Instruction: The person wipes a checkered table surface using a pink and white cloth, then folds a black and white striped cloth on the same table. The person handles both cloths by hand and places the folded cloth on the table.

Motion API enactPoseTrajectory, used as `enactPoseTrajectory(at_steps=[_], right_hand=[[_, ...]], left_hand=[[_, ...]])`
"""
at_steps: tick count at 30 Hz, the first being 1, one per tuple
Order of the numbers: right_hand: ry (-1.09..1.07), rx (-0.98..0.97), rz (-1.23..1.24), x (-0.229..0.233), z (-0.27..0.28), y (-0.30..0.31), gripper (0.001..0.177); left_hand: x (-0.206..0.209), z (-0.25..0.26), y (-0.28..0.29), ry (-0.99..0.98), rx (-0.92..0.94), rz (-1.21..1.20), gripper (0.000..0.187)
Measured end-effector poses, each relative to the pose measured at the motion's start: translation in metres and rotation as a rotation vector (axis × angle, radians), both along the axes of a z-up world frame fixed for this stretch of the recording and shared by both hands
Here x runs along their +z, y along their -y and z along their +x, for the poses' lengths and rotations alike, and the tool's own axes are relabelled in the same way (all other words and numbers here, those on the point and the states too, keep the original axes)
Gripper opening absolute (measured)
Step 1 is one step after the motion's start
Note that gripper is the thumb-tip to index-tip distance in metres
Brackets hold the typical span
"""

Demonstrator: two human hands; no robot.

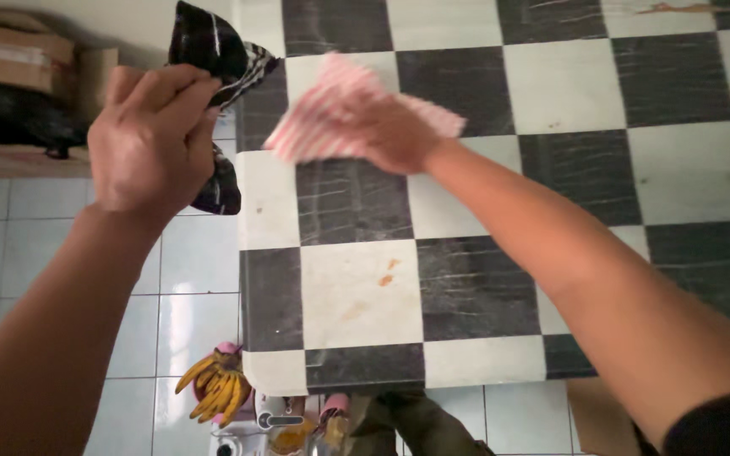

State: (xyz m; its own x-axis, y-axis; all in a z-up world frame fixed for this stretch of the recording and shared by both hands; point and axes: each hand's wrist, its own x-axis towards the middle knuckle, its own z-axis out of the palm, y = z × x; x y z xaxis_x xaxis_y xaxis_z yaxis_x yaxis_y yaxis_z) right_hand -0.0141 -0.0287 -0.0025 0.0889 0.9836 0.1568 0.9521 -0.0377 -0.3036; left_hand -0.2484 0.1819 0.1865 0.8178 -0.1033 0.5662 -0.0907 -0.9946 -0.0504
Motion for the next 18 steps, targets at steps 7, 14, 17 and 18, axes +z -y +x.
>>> enactPoseTrajectory(at_steps=[7, 14, 17, 18], right_hand=[[-0.188, 0.543, 0.174, 0.001, -0.113, -0.023, 0.044], [-0.353, 0.682, -0.005, -0.007, -0.152, 0.148, 0.03], [-0.3, 0.471, -0.039, -0.005, -0.174, 0.237, 0.032], [-0.283, 0.38, -0.056, -0.005, -0.182, 0.265, 0.037]], left_hand=[[-0.014, -0.013, -0.021, -0.008, 0.02, -0.008, 0.024], [-0.021, 0.009, 0.013, -0.032, -0.029, -0.048, 0.022], [-0.021, 0.025, 0.037, -0.051, -0.044, -0.074, 0.025], [-0.023, 0.031, 0.045, -0.063, -0.053, -0.084, 0.028]])
